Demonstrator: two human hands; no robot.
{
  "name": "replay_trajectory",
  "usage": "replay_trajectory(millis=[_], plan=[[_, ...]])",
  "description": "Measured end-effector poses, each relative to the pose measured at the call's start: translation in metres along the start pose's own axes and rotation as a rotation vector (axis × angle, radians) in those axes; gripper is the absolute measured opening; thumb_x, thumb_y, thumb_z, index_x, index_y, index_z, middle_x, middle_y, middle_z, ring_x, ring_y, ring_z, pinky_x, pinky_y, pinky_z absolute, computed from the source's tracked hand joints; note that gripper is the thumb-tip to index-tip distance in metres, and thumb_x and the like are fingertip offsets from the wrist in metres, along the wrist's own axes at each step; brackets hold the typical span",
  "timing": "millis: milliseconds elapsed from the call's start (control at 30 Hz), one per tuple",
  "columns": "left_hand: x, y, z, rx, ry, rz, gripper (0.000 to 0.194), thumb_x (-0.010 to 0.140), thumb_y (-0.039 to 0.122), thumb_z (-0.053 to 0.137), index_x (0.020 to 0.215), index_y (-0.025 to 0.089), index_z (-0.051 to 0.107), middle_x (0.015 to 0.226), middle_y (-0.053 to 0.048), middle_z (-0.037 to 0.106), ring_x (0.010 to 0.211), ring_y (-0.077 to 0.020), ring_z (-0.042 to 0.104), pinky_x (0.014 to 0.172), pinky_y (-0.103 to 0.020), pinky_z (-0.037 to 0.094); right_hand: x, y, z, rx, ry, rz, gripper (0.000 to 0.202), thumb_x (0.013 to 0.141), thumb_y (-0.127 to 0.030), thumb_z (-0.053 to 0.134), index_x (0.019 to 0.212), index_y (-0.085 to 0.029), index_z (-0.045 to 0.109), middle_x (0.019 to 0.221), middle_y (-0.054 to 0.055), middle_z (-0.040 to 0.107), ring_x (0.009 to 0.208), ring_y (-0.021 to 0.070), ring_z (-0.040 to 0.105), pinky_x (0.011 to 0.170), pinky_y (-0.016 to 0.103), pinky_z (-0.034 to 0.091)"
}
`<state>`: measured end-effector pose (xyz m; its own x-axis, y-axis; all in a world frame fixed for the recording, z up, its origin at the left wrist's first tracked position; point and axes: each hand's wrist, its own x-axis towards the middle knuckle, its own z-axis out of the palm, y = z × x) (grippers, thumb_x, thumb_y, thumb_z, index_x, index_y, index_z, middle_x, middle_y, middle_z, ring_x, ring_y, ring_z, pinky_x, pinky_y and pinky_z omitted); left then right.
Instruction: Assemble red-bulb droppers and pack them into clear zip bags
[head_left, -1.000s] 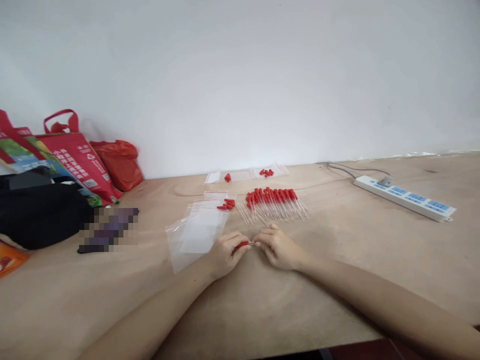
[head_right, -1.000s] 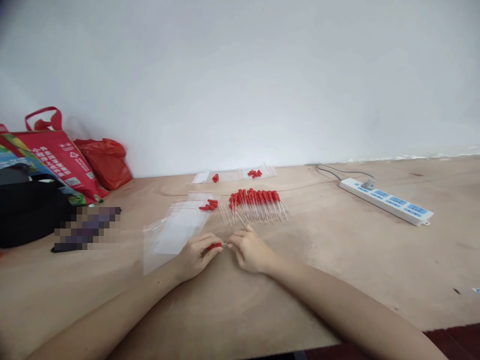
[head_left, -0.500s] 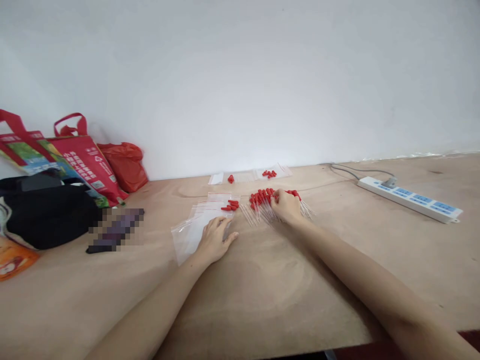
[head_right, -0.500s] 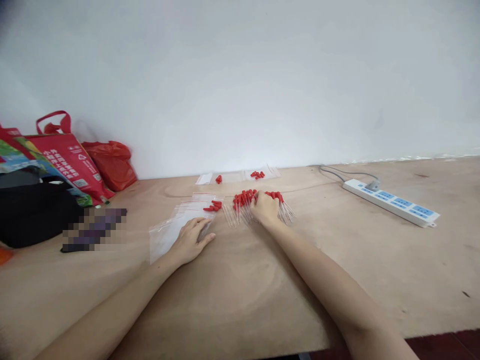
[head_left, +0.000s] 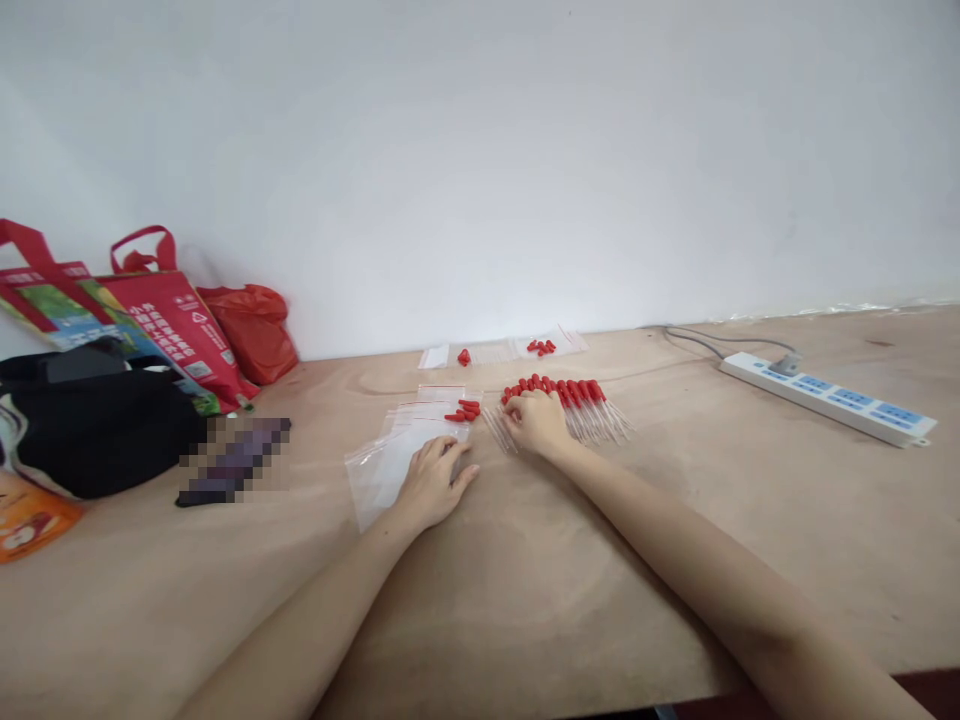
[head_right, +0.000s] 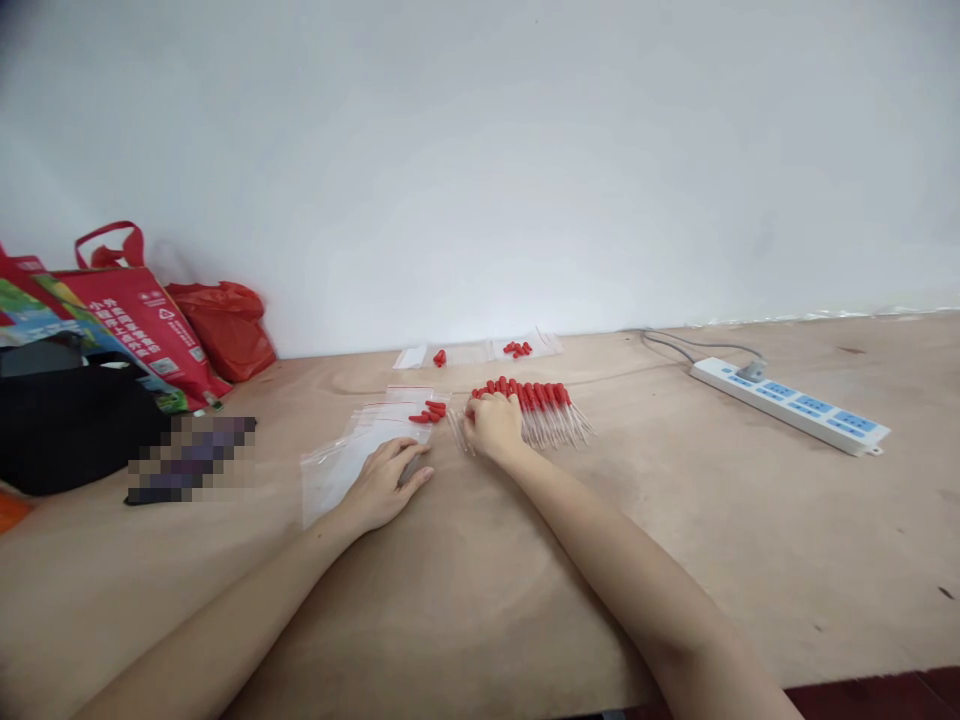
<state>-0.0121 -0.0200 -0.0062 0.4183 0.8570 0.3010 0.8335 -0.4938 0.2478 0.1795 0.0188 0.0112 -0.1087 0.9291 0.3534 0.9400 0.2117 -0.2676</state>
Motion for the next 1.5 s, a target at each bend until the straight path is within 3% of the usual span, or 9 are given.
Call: replay_trajectory(millis=[300,467,600,767,933,1100,1200,1367,1500], plan=[[0.000,0.004,-0.004,0.016,-0.047,-0.016,0.030,0.081,0.030,0.047,0.107,0.017,0.054,0.109,-0.010,0.051,0.104,-0.0245,0.046,0.090,-0.042,0.036,-0.002,-0.011,0.004,-0.153,-0.096,0.069,0.029,0.078,-0.028,0.041,0.081,-0.013,0.066,0.091,0.016,0.064,0.089,0.0261,0.053,0.077,0.040,0.026],[0.000,0.003,-0.005,0.009,-0.040,-0.028,0.030,0.080,0.030,0.049,0.106,0.017,0.053,0.108,-0.009,0.052,0.103,-0.0241,0.047,0.088,-0.040,0.037,0.002,-0.023,0.009,-0.195,-0.156,0.104,0.029,0.077,-0.015,0.040,0.089,-0.008,0.065,0.094,0.020,0.063,0.092,0.0262,0.053,0.080,0.040,0.024],[0.011,-0.006,-0.010,-0.046,0.030,-0.062,0.026,0.082,0.028,0.045,0.104,0.017,0.053,0.103,-0.007,0.054,0.098,-0.0205,0.050,0.085,-0.034,0.040,0.001,-0.024,0.007,-0.184,-0.146,0.126,0.031,0.079,-0.022,0.040,0.094,-0.006,0.061,0.098,0.022,0.061,0.094,0.0268,0.053,0.080,0.038,0.026],[0.047,-0.029,-0.013,0.059,0.033,-0.044,0.016,0.080,0.019,0.047,0.093,0.017,0.056,0.098,-0.006,0.056,0.096,-0.0203,0.052,0.084,-0.032,0.039,-0.016,-0.005,-0.007,-0.056,-0.097,0.116,0.030,0.082,-0.027,0.036,0.093,-0.008,0.056,0.091,0.018,0.062,0.086,0.0251,0.055,0.072,0.033,0.032],[0.078,-0.039,-0.011,0.089,-0.030,0.081,0.008,0.076,0.016,0.052,0.081,0.018,0.057,0.089,-0.004,0.060,0.086,-0.0188,0.055,0.077,-0.029,0.041,-0.050,0.032,-0.012,0.125,0.011,-0.128,0.016,0.083,-0.021,0.037,0.086,-0.014,0.051,0.082,0.010,0.061,0.076,0.0188,0.053,0.067,0.027,0.035],[0.087,-0.040,-0.012,0.090,-0.061,0.152,0.011,0.072,0.012,0.054,0.082,0.018,0.057,0.084,-0.004,0.061,0.080,-0.0189,0.056,0.072,-0.029,0.042,-0.071,0.055,-0.007,0.248,0.135,-0.282,0.022,0.082,-0.017,0.038,0.099,-0.014,0.052,0.086,0.009,0.060,0.080,0.0190,0.051,0.071,0.030,0.038],[0.084,-0.037,-0.016,0.085,0.008,0.166,0.020,0.077,0.011,0.047,0.093,0.018,0.057,0.088,-0.006,0.058,0.086,-0.0189,0.053,0.079,-0.032,0.040,-0.071,0.054,-0.007,0.270,0.135,-0.289,0.020,0.082,-0.016,0.038,0.094,-0.015,0.054,0.084,0.009,0.060,0.079,0.0184,0.051,0.070,0.030,0.037],[0.056,-0.015,-0.017,-0.331,0.340,0.119,0.017,0.081,0.021,0.042,0.088,0.017,0.057,0.081,-0.004,0.055,0.078,-0.0155,0.053,0.073,-0.029,0.043,-0.071,0.043,-0.014,0.330,0.091,-0.221,0.012,0.081,-0.018,0.041,0.079,-0.018,0.053,0.075,0.003,0.060,0.070,0.0147,0.052,0.069,0.029,0.032],[0.017,0.017,-0.006,-0.829,0.229,-0.105,0.015,0.077,0.029,0.049,0.086,0.017,0.048,0.072,0.001,0.053,0.059,-0.0096,0.052,0.057,-0.022,0.045,-0.076,0.037,-0.015,0.385,0.066,-0.220,0.014,0.082,-0.023,0.044,0.072,-0.018,0.051,0.064,-0.002,0.057,0.056,0.0100,0.047,0.066,0.029,0.029]])
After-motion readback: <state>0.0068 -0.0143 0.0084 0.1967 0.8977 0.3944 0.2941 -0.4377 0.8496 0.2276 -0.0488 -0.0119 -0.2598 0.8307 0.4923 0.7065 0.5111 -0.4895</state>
